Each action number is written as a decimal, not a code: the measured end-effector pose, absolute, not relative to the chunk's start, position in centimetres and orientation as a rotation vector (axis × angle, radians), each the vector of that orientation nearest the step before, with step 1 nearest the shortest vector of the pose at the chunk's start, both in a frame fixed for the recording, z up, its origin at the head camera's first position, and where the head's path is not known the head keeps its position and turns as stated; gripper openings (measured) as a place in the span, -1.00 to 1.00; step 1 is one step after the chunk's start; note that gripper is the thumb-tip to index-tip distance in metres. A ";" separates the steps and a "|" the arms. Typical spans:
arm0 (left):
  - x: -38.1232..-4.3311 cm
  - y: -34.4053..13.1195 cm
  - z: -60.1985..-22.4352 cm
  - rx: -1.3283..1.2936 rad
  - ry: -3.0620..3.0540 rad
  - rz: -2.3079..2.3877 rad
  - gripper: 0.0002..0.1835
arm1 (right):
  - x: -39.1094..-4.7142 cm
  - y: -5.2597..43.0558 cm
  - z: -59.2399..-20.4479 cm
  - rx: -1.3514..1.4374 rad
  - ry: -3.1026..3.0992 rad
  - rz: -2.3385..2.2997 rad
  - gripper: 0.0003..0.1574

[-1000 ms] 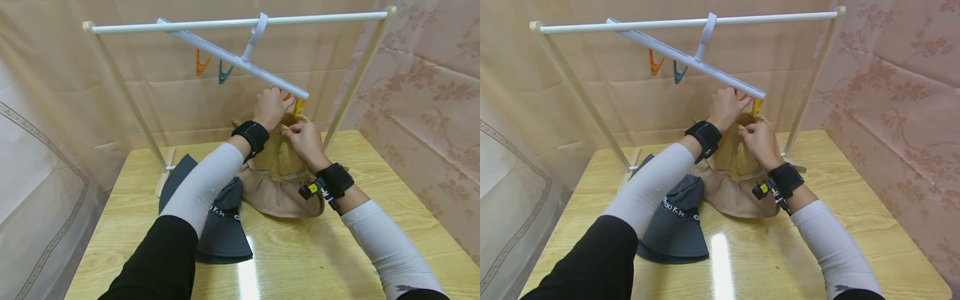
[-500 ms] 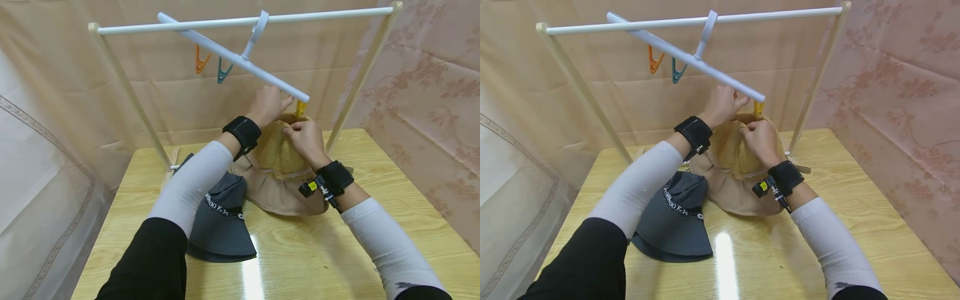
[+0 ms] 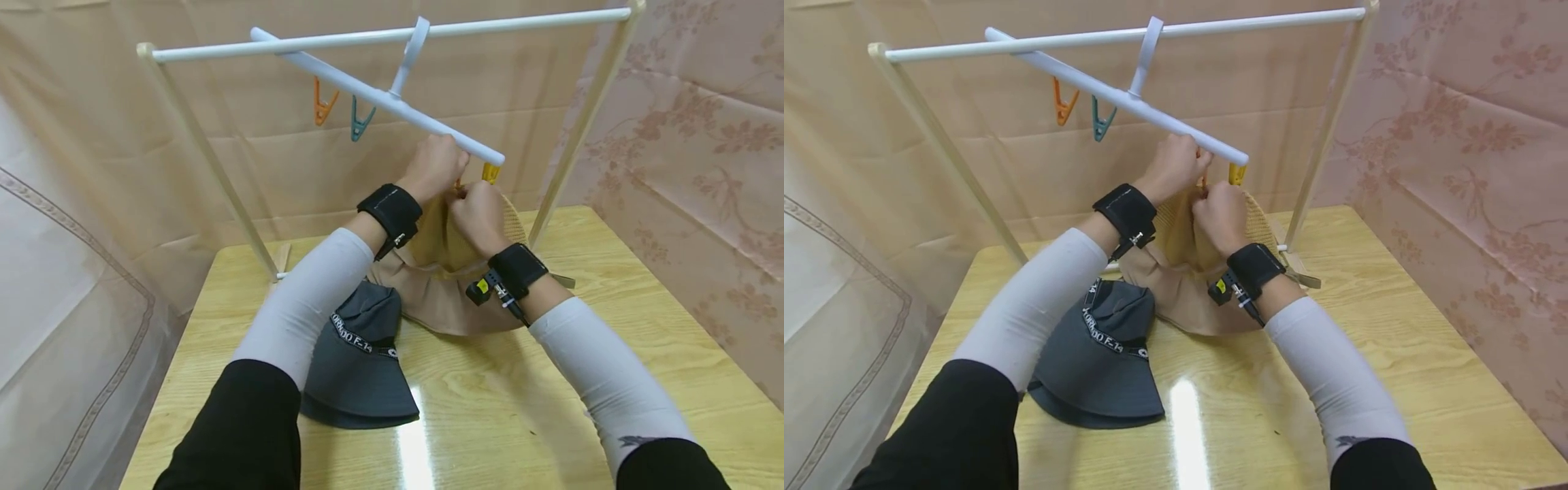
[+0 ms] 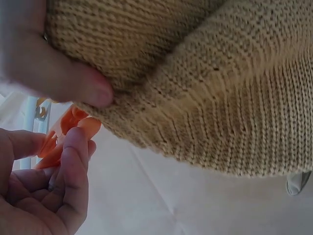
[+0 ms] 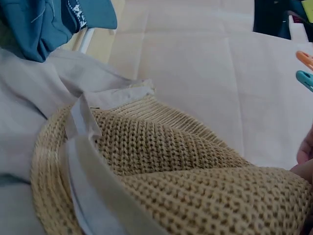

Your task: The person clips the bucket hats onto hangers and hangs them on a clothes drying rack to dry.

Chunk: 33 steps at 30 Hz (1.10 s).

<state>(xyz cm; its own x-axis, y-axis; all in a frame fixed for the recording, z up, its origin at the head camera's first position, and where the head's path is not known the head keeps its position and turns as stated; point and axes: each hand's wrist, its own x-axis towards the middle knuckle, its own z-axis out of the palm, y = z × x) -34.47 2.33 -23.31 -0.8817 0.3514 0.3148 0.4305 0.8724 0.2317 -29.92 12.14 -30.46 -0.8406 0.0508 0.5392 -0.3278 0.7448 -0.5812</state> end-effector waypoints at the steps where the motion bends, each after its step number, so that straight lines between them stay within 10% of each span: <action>1: -34.5 2.3 -23.3 -0.590 -2.782 -0.414 -0.57 | -30.1 11.9 -30.5 0.199 -2.397 0.930 -0.45; 33: -34.2 2.6 -23.1 -0.590 -2.800 -0.422 -0.66 | -30.3 11.1 -31.1 0.064 -2.202 1.069 -0.42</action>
